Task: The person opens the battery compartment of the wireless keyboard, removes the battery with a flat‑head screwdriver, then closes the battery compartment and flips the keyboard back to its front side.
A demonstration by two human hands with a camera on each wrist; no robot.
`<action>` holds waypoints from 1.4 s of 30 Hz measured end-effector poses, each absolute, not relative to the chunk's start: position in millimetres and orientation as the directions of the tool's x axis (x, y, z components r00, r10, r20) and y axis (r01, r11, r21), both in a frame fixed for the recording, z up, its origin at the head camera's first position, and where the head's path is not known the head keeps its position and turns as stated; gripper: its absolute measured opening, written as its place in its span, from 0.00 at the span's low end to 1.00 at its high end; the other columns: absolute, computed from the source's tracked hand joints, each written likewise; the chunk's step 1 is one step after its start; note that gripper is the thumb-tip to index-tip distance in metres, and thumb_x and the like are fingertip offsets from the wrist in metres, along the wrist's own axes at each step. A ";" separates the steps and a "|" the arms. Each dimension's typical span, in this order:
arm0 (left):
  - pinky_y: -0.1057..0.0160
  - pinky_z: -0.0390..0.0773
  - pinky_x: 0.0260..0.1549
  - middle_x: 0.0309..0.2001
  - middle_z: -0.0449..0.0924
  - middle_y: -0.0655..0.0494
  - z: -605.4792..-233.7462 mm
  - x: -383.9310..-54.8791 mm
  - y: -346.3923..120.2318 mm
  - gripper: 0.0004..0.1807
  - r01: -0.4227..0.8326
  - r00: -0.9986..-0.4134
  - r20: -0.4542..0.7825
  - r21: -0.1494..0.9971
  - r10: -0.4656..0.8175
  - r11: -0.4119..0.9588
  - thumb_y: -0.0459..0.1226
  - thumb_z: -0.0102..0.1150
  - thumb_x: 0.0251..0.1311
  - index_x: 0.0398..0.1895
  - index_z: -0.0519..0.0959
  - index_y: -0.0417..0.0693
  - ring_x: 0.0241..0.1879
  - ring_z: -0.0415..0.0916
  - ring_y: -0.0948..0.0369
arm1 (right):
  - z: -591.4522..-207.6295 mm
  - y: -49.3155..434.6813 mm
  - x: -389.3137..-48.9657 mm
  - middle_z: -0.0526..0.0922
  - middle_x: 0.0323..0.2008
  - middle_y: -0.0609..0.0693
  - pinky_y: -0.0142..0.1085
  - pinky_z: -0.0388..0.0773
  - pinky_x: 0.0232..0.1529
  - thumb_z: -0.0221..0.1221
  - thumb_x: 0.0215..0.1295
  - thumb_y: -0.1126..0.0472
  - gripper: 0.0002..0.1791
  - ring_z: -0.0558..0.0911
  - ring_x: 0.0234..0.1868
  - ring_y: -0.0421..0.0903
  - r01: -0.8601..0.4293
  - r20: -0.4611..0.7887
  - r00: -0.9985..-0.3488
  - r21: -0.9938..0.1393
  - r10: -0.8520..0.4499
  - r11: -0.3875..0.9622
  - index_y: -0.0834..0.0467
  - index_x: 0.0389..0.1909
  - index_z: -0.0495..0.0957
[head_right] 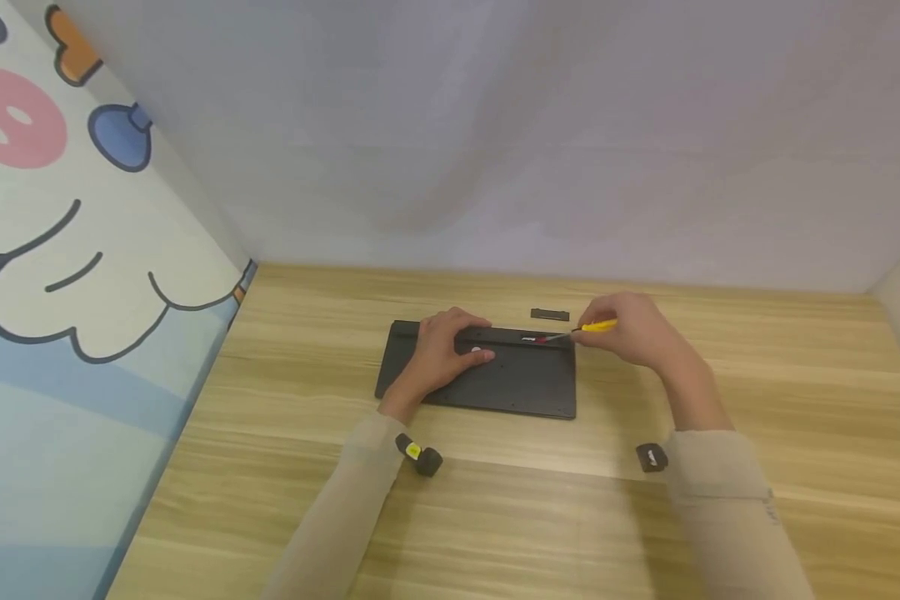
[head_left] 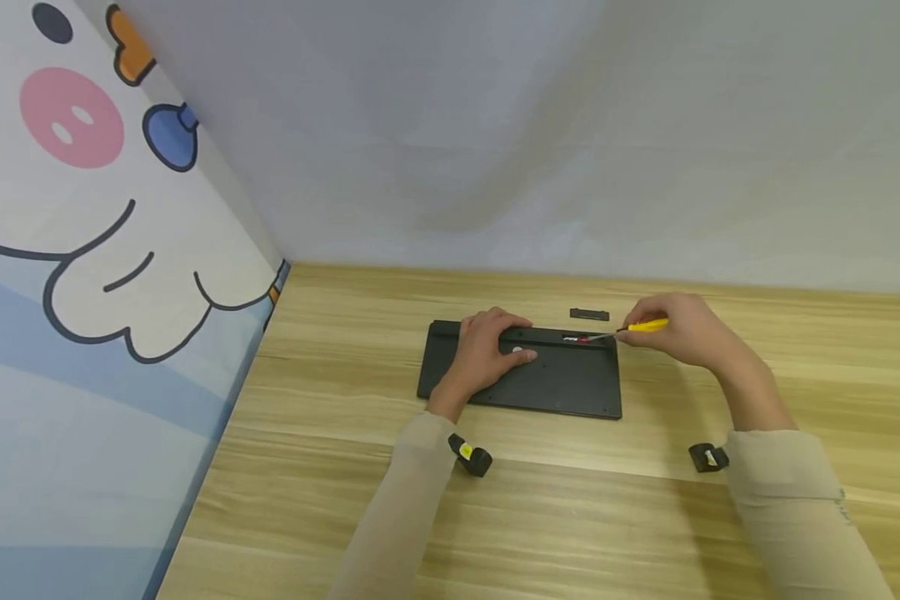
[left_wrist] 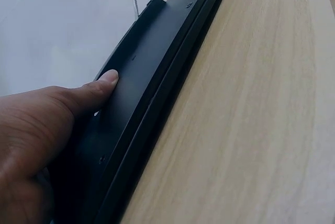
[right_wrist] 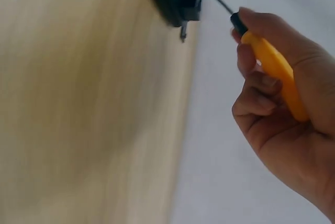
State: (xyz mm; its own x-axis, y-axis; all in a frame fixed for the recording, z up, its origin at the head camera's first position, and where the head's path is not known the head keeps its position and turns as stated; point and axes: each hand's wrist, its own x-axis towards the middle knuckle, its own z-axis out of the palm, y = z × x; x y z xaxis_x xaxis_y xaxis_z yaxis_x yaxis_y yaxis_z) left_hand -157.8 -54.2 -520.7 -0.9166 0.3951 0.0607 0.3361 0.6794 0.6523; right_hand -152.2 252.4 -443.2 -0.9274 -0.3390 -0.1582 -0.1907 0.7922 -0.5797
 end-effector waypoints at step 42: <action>0.46 0.59 0.72 0.57 0.81 0.56 -520.9 -158.3 -53.5 0.26 0.333 -0.917 0.056 0.649 0.394 0.684 0.50 0.72 0.60 0.61 0.81 0.59 0.62 0.75 0.54 | -442.6 249.4 -146.1 0.89 0.44 0.57 0.58 0.80 0.53 0.67 0.67 0.53 0.09 0.85 0.50 0.58 -0.259 -0.077 -0.932 -0.544 -0.355 0.798 0.55 0.39 0.87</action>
